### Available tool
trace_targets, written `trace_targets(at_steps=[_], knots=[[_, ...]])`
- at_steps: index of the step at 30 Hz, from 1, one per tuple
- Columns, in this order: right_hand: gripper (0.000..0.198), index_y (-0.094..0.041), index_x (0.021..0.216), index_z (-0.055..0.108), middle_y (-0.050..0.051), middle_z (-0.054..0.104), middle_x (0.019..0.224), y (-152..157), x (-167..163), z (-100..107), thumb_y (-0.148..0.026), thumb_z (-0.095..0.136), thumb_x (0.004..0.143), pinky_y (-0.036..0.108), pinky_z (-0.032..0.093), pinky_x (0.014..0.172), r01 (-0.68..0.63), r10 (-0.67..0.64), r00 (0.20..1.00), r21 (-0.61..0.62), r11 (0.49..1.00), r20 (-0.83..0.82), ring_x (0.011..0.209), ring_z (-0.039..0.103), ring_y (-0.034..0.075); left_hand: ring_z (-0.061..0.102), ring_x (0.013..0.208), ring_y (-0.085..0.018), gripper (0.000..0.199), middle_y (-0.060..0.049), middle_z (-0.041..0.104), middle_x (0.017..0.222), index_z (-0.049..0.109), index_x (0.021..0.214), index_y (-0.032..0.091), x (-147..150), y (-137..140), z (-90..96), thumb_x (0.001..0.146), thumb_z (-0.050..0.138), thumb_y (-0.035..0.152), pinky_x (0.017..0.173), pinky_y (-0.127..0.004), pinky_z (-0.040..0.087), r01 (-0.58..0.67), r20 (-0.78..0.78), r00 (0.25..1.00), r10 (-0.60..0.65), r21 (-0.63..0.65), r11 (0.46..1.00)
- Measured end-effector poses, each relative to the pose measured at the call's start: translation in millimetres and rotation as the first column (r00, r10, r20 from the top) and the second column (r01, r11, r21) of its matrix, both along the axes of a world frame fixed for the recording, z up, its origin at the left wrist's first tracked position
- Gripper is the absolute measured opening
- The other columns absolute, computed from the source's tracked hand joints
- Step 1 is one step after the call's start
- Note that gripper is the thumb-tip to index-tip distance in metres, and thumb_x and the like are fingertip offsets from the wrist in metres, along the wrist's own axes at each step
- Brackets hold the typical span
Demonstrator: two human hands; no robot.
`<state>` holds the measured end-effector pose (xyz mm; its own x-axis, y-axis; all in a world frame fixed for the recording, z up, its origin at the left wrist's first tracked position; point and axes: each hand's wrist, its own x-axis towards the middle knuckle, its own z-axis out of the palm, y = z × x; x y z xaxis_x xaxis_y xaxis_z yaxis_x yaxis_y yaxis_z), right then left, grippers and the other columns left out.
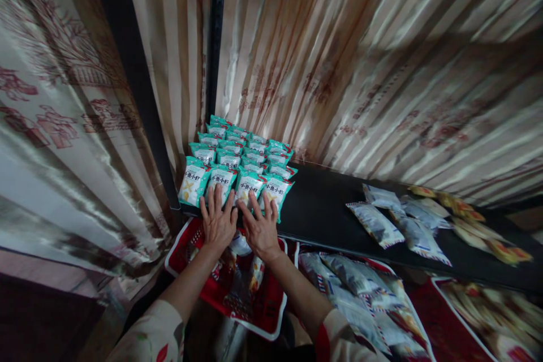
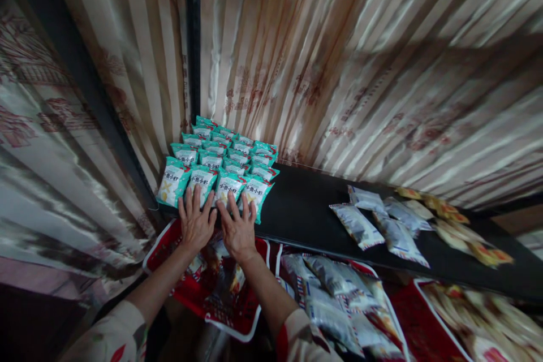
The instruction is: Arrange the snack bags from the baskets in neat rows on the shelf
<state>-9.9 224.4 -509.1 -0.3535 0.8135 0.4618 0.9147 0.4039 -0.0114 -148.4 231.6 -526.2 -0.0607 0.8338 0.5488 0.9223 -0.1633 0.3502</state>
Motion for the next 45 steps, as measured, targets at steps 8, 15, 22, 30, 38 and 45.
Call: trace_targets(at_steps=[8,15,22,30,38,45], knots=[[0.049,-0.035,0.135,0.042,0.003,0.023,0.152,-2,1,-3,-0.023,0.048,0.088,0.058,0.017,0.107,-0.022,0.022,1.000,0.003,1.000,-0.014,0.140,0.008,0.034,0.007,0.141,-0.030,0.050,-0.012,0.015,0.153,0.037,0.138,0.023,0,-1,-1.9,0.089,0.044,0.029,0.111,-0.057,0.014,-0.014,0.003,1.000,0.014,0.030,0.999],[0.053,-0.035,0.134,0.043,0.003,0.014,0.154,-8,-1,0,-0.018,0.052,0.085,0.058,0.022,0.105,-0.086,0.085,0.994,-0.007,0.996,-0.070,0.140,0.008,0.035,0.004,0.142,-0.030,0.053,-0.012,0.009,0.154,0.031,0.141,0.020,-5,-4,-1.9,0.090,0.041,0.027,0.111,-0.056,0.014,-0.015,0.050,0.999,0.014,0.026,1.000],[0.049,-0.030,0.131,0.048,0.005,0.007,0.155,-12,1,-1,-0.018,0.052,0.084,0.056,0.023,0.106,-0.101,0.100,0.989,-0.006,0.995,-0.109,0.140,0.006,0.034,0.003,0.142,-0.031,0.051,-0.016,0.014,0.153,0.035,0.139,0.015,-4,-15,-0.4,0.090,0.041,0.027,0.112,-0.056,0.013,-0.007,0.030,1.000,0.006,0.032,0.999],[0.042,-0.021,0.124,0.053,0.009,0.011,0.154,-57,33,5,-0.013,0.049,0.082,0.052,0.024,0.106,-0.131,0.131,0.985,0.010,0.991,-0.115,0.140,0.012,0.030,0.005,0.142,-0.030,0.049,-0.020,0.021,0.150,0.038,0.136,0.007,12,-49,2.1,0.089,0.039,0.024,0.112,-0.052,0.017,0.041,0.088,0.995,-0.047,0.067,0.997],[0.029,-0.017,0.106,0.064,0.014,0.056,0.124,-138,174,-14,-0.012,0.044,0.085,0.049,0.040,0.096,-0.010,0.000,0.995,-0.107,0.994,-0.095,0.126,0.039,0.027,0.017,0.140,-0.025,0.042,-0.016,0.037,0.144,0.051,0.124,0.009,49,-125,-26.1,0.085,0.038,0.015,0.111,-0.046,0.027,0.215,0.110,0.969,-0.222,0.074,0.974],[0.031,-0.017,0.106,0.065,0.012,0.064,0.112,-184,227,-22,-0.014,0.042,0.085,0.041,0.049,0.090,-0.073,0.011,0.976,-0.278,0.958,-0.218,0.103,0.060,0.022,0.054,0.118,-0.019,0.037,-0.012,0.055,0.130,0.065,0.107,0.014,71,-183,-50.0,0.085,0.034,0.015,0.102,-0.032,0.043,0.206,0.166,0.975,-0.149,-0.407,0.890]])
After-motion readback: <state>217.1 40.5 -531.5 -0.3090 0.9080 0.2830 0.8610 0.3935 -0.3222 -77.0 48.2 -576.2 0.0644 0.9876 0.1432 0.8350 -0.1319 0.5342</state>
